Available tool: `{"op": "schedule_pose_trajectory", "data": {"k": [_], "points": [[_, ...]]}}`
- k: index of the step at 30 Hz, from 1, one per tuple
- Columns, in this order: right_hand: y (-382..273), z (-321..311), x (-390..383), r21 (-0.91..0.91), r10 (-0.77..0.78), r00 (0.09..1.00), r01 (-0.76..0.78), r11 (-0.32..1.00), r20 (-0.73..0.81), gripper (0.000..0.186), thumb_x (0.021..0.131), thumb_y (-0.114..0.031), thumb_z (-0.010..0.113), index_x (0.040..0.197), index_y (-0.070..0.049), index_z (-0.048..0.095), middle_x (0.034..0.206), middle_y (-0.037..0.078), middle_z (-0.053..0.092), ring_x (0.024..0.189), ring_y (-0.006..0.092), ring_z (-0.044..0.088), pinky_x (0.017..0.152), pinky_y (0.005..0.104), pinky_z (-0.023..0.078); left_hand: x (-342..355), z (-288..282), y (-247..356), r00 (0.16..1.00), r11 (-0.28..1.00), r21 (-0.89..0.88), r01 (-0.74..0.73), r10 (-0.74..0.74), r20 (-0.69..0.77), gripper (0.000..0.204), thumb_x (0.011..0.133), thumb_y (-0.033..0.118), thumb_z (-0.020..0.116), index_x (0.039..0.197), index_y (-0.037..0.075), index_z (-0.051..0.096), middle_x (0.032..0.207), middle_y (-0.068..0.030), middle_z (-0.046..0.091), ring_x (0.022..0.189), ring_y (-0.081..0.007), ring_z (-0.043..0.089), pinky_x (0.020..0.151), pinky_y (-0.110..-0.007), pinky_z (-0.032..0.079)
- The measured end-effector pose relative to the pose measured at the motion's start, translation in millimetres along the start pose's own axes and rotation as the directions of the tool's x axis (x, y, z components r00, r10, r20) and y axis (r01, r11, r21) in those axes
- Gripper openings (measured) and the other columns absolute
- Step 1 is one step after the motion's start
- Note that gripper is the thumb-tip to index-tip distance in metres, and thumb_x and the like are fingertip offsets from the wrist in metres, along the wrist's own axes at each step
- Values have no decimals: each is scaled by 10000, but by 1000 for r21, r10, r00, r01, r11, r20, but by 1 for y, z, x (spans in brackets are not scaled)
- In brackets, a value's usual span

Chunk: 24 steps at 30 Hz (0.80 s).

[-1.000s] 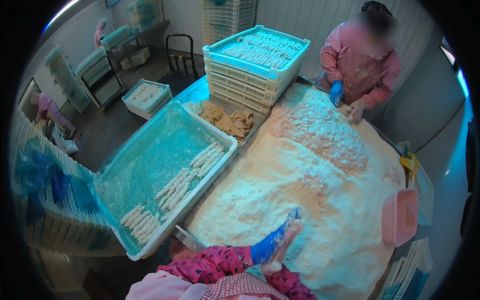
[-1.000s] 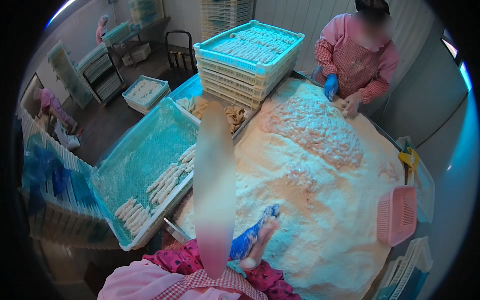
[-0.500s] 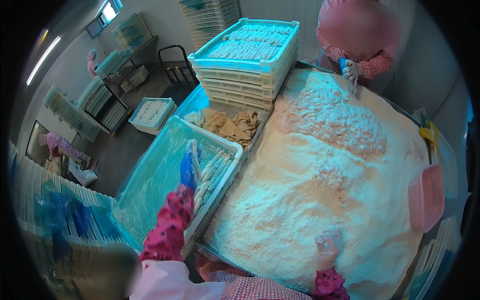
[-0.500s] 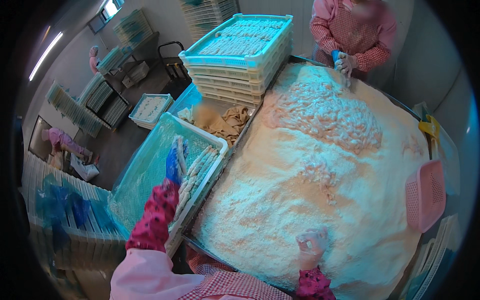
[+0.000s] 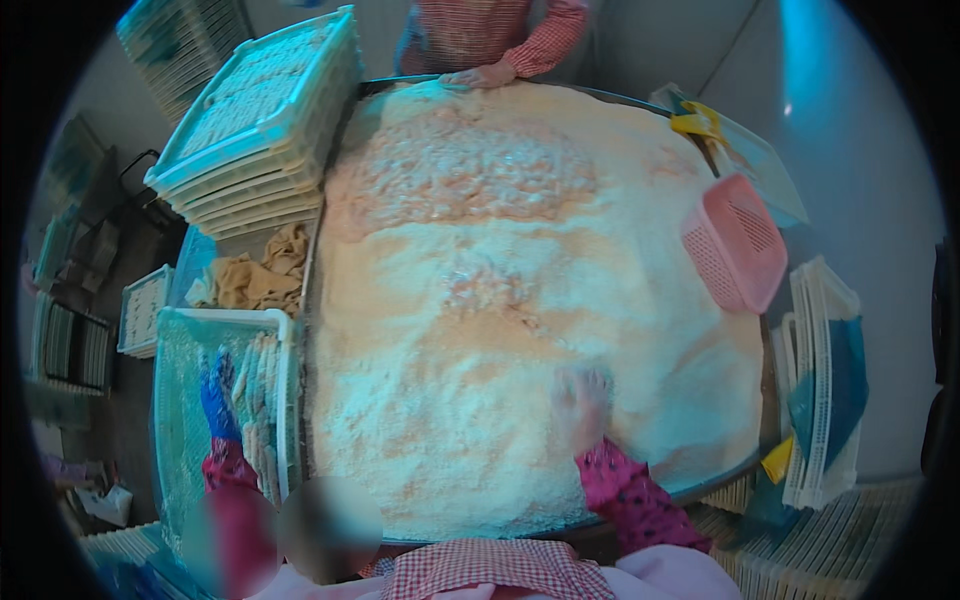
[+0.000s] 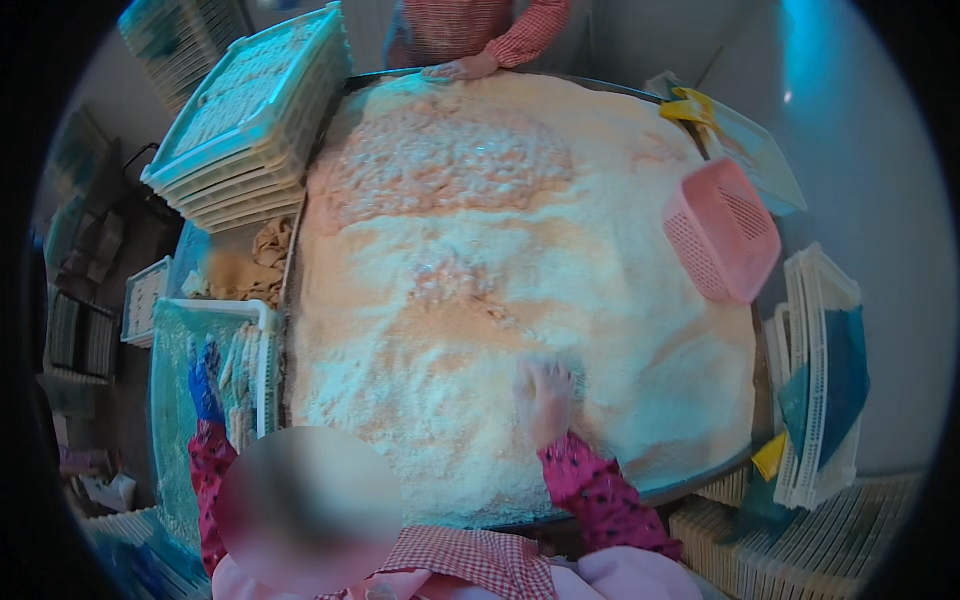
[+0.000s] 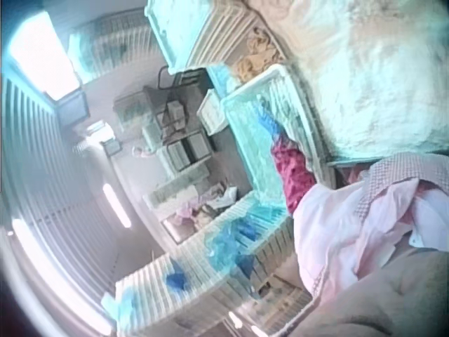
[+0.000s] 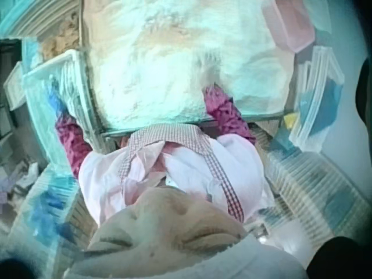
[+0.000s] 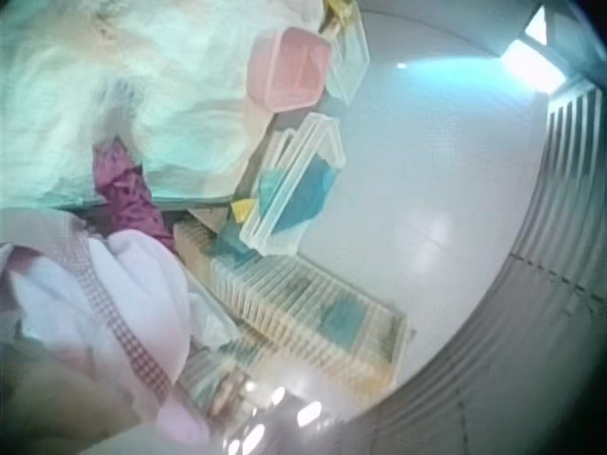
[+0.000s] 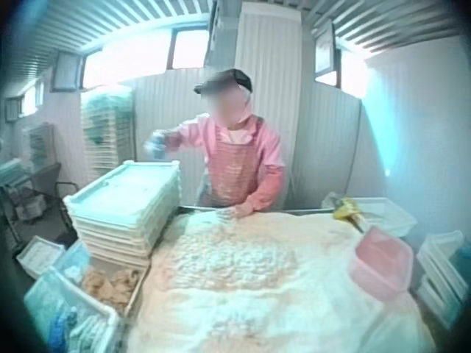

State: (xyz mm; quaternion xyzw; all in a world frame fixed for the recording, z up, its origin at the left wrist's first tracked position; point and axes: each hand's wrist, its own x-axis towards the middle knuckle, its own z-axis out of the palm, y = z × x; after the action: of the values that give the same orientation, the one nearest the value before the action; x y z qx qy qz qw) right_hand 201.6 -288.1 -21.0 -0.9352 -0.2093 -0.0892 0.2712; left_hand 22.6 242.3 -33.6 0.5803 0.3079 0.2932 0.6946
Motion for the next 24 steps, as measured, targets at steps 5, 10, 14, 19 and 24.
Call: {"op": "schedule_pose_trajectory", "data": {"k": [5, 10, 14, 19, 24], "points": [[10, 22, 64, 38, -88, 995, 90, 995, -56, 280, 672, -101, 658, 938, -100, 569, 956, 110, 567, 925, 308, 494, 796, 397, 384, -52, 74, 14, 943, 976, 11, -217, 207, 259, 565, 907, 46, 419, 1415, 85, 174, 1373, -150, 357, 1247, -229, 376, 1053, -359, 279], [-28, 27, 35, 184, -89, 977, 52, 982, 196, 274, 680, -108, 657, 931, -102, 547, 921, 110, 570, 894, 293, 516, 799, 376, 395, -118, 114, 22, 913, 926, 338, -167, 15, 408, 627, 873, -37, 412, 1422, 75, 131, 1399, -132, 321, 1236, -252, 387, 1034, -333, 287], [-33, 11, -1, 242, -129, 990, 140, 960, -63, 286, 706, -120, 652, 969, -89, 544, 865, 116, 575, 822, 268, 553, 782, 379, 426, -146, 129, -14, 902, 954, 250, -167, 46, 428, 631, 872, -7, 454, 1420, 73, 152, 1405, -128, 317, 1245, -243, 377, 1035, -341, 279], [-6, 50, 5, 457, 142, 990, -120, 881, -13, 298, 748, -109, 651, 994, -32, 503, 877, 122, 575, 836, 250, 575, 752, 353, 467, -141, 210, -90, 890, 953, 223, -203, 85, 447, 483, 844, 40, 550, 1299, 30, 392, 1287, -122, 454, 1188, -243, 441, 994, -335, 347], [-57, 99, 54, 658, 280, 949, -119, 743, -145, 236, 807, -93, 617, 996, -47, 483, 835, 76, 553, 791, 191, 554, 763, 285, 445, -139, 325, -104, 827, 890, 188, -415, 283, 486, 437, 758, 26, 624, 1182, 54, 520, 1178, -123, 532, 1106, -253, 505, 940, -329, 389]]}}
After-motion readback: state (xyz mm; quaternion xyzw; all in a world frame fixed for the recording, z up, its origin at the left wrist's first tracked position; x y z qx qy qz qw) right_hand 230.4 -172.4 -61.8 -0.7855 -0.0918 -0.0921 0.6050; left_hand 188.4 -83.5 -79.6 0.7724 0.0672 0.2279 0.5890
